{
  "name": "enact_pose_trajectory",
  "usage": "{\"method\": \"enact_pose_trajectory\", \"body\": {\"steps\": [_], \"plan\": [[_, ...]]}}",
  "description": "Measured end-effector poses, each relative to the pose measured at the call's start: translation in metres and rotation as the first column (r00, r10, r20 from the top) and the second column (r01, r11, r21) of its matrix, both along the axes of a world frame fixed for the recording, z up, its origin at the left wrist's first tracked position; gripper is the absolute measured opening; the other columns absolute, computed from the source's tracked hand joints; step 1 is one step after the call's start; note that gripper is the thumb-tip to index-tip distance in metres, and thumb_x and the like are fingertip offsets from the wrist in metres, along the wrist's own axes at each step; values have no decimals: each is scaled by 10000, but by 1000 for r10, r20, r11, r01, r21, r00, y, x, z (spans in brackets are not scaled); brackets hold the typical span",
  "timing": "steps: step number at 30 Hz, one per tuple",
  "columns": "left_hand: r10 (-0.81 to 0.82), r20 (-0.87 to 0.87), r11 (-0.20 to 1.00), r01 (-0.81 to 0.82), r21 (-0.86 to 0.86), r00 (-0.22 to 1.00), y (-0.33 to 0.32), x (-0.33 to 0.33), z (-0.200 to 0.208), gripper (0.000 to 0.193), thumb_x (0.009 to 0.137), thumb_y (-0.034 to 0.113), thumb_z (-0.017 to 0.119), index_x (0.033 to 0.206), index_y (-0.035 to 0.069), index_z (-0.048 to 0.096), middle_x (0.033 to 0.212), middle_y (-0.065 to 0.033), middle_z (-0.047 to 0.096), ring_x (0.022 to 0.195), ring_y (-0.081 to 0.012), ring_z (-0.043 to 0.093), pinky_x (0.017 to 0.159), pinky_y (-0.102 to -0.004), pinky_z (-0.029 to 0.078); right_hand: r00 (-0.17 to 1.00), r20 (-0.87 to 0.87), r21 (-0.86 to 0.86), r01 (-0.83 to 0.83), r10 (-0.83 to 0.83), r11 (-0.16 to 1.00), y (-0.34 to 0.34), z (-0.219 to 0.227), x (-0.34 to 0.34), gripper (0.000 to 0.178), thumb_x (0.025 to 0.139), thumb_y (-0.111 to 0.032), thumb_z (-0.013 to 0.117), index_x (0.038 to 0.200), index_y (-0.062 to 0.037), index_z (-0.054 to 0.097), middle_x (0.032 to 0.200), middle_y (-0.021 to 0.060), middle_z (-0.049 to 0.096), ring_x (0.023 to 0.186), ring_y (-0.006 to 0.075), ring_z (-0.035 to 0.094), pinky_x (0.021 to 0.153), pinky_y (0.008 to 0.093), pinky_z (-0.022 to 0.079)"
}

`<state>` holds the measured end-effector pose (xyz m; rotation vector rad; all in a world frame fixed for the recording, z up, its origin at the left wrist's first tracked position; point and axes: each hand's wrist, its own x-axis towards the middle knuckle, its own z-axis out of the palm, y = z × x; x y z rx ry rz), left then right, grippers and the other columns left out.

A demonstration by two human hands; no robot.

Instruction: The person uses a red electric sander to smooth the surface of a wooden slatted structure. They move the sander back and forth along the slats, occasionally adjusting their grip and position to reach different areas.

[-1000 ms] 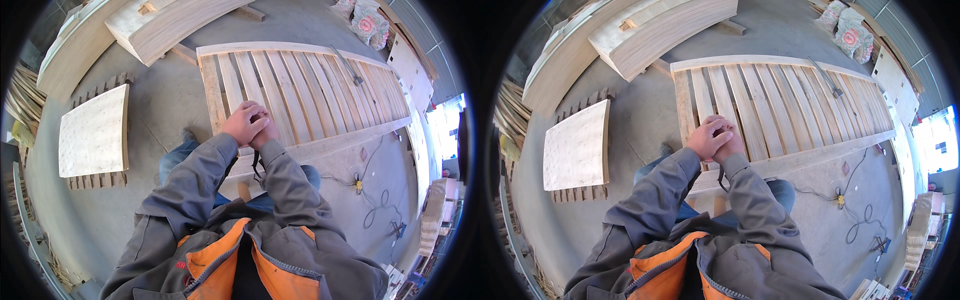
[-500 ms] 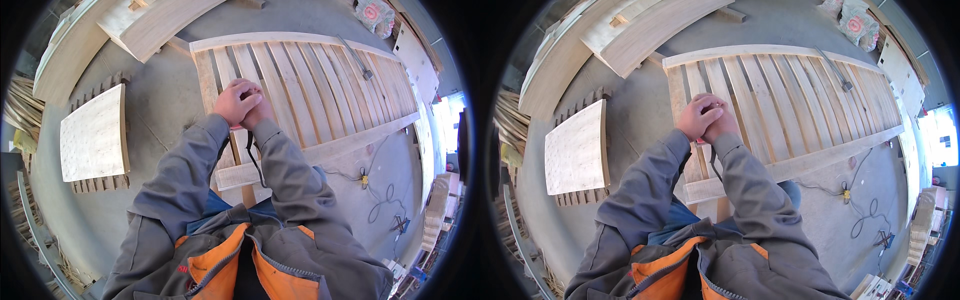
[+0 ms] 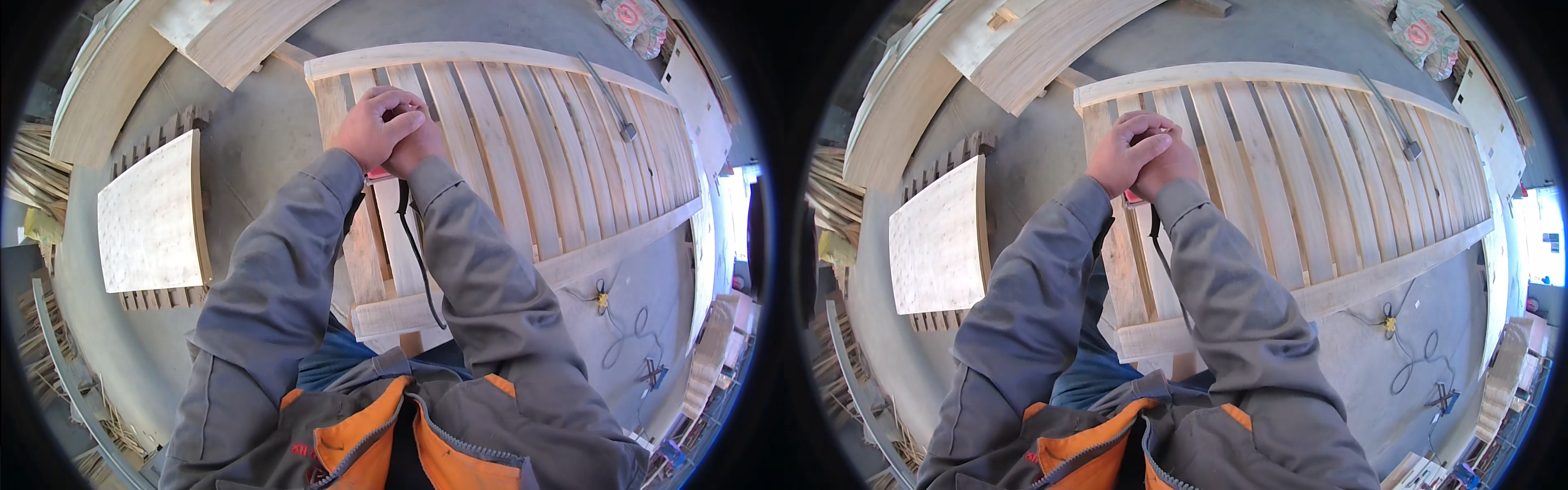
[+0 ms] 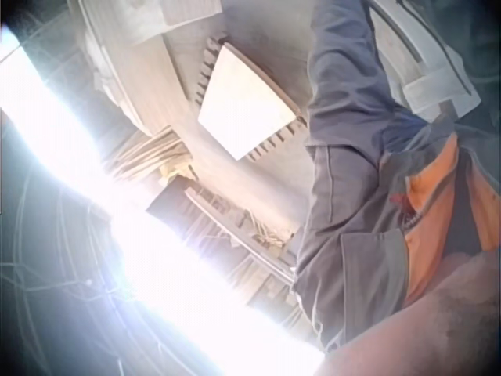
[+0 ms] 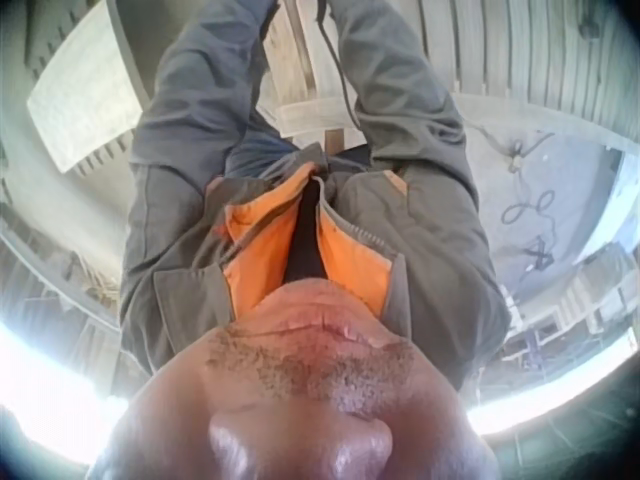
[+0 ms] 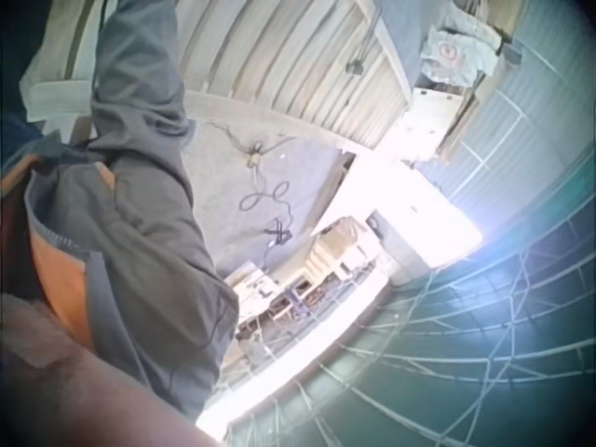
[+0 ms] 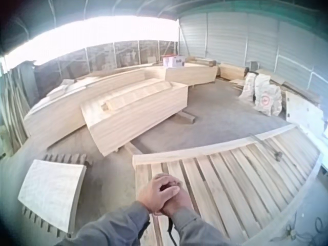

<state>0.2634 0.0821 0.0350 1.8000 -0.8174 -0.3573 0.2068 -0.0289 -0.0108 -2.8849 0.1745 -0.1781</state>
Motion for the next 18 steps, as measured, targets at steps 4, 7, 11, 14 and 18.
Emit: {"method": "enact_pose_trajectory", "body": {"steps": [4,7,11,14,18], "plan": [[32,27,999,-31,-15,999,-8,24,-6,274,923,309,762,1143,155,813,1265,-116,670,1143,-286,684,1048,-412,540,1000,-26,71,0,2,997,-4,18,18,519,951,-350,648,1453,-223,606,1476,72,619,1333,304,610,1020,422,587],[-16,-10,1000,16,-25,1000,-16,42,-6,282,925,314,762,1144,145,812,1282,-115,661,1155,-283,674,1057,-410,531,996,28,196,82,-89,977,-11,5,34,514,967,-402,648,1453,-244,594,1508,40,598,1391,271,563,1077,418,553],[52,13,999,-52,-8,999,-16,58,-5,295,927,316,762,1143,121,807,1258,-127,668,1180,-290,659,1077,-411,512,999,-12,160,55,-53,986,-10,17,54,521,965,-393,650,1458,-234,595,1490,63,610,1372,291,580,1043,428,577],[32,4,999,-32,-30,999,-24,69,-2,314,929,318,761,1145,94,801,1243,-139,675,1193,-296,650,1089,-409,498,996,18,185,79,-84,980,-18,13,65,518,964,-350,645,1457,-197,603,1443,128,643,1312,323,630,1022,425,586],[20,-3,999,-20,-28,1000,-26,87,-4,356,957,301,737,1206,49,774,1255,-124,676,1202,-255,635,1098,-377,478,997,-45,235,74,-66,969,-21,30,78,539,968,-367,647,1474,-193,589,1440,146,644,1332,334,613,1053,427,567]]}}
